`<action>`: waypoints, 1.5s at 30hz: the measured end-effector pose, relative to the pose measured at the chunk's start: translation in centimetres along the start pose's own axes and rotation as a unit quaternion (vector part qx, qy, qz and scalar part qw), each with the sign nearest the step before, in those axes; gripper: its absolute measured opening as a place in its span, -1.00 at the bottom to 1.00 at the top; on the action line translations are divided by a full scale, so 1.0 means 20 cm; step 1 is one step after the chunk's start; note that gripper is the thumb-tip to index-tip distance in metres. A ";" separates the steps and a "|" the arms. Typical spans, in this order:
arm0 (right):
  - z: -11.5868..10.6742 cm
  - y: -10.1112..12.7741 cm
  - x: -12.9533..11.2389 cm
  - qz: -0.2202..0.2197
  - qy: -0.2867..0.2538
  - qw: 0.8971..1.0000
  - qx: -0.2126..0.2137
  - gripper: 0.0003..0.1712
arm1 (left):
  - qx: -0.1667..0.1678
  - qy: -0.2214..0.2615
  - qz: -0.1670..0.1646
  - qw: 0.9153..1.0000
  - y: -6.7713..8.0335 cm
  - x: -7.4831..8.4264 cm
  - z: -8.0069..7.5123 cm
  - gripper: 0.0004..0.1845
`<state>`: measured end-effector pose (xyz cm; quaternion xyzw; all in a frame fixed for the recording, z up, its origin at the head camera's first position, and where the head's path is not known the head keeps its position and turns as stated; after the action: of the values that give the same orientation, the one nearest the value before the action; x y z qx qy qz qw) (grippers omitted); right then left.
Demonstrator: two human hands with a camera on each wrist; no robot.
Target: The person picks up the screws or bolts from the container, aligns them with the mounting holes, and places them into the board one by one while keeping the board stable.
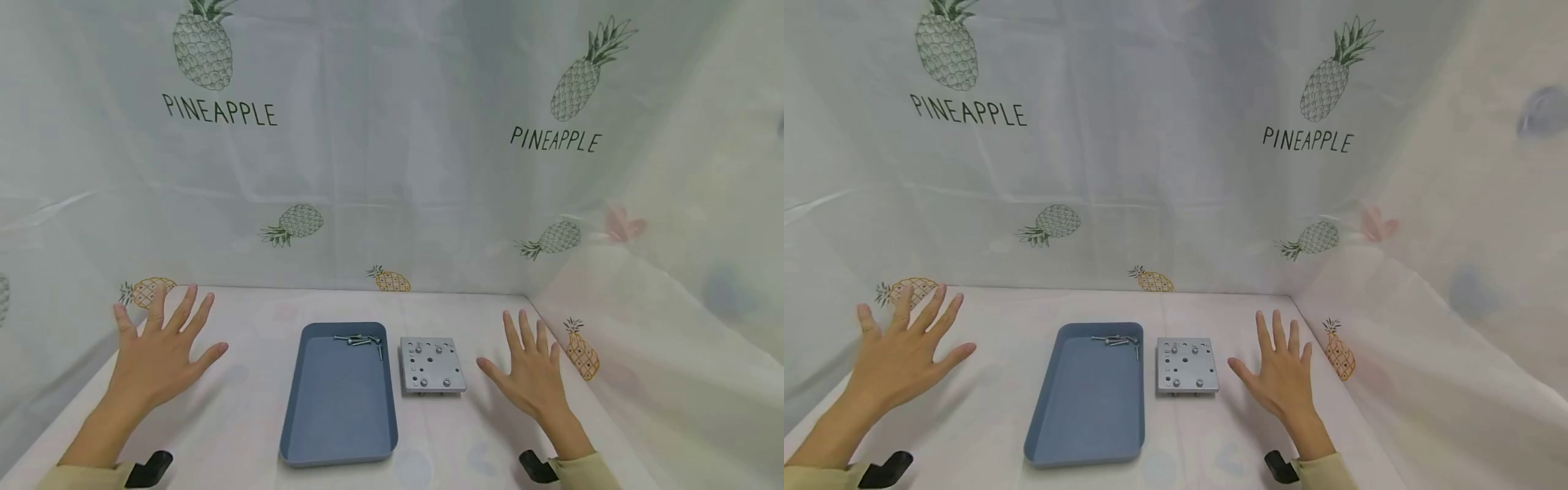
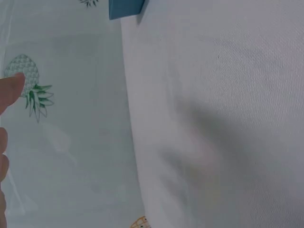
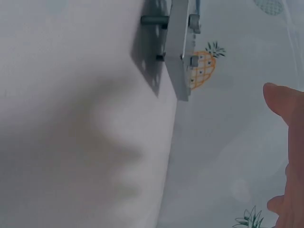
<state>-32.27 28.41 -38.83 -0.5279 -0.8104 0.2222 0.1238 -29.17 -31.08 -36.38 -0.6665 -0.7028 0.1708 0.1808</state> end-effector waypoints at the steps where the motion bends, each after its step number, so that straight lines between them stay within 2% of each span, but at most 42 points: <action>1: 0.00 0.00 0.00 0.004 -0.010 1.000 -0.002 0.24 | -0.001 0.002 0.002 1.000 0.00 0.01 0.00 0.09; 12: 0.08 0.00 -0.07 0.030 -0.102 0.994 0.009 0.22 | -0.015 0.044 0.027 0.999 -0.07 0.22 0.06 0.06; 19: 0.15 -0.02 -0.11 0.064 -0.178 0.982 -0.018 0.18 | -0.044 0.055 0.050 0.996 -0.14 0.37 0.09 0.00; 26: 0.21 -0.01 -0.12 0.082 -0.229 0.970 -0.015 0.16 | -0.067 0.072 0.081 0.992 -0.20 0.54 0.08 -0.05; 29: 0.22 0.00 -0.13 0.088 -0.247 0.965 -0.008 0.16 | -0.071 0.091 0.100 0.988 -0.24 0.61 0.08 -0.06; 32: 0.23 0.00 -0.15 0.092 -0.278 0.956 0.000 0.14 | -0.078 0.110 0.111 0.985 -0.27 0.69 0.08 -0.06; 38: 0.26 0.01 -0.17 0.103 -0.322 0.941 0.012 0.10 | -0.099 0.157 0.105 0.977 -0.32 0.83 0.09 -0.08; 42: 0.28 0.02 -0.17 0.123 -0.348 0.929 0.009 0.09 | -0.131 0.194 0.100 0.967 -0.34 0.91 0.14 -0.11; 45: 0.31 0.04 -0.17 0.142 -0.362 0.921 0.004 0.09 | -0.165 0.226 0.092 0.956 -0.35 0.96 0.19 -0.16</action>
<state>-32.92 24.16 -44.52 -0.5202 -0.7159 0.4163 -0.2090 -38.02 -12.35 -35.86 -0.7701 -0.5974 -0.0869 0.2060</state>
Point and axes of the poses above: each hand's wrist, its own y-axis away from the middle knuckle, its own z-axis out of the palm, x = y × z, the point moved 9 cm from there along -y, towards the middle knuckle, and after that the axes turned 13 degrees about -z, right-handed, at the moved point
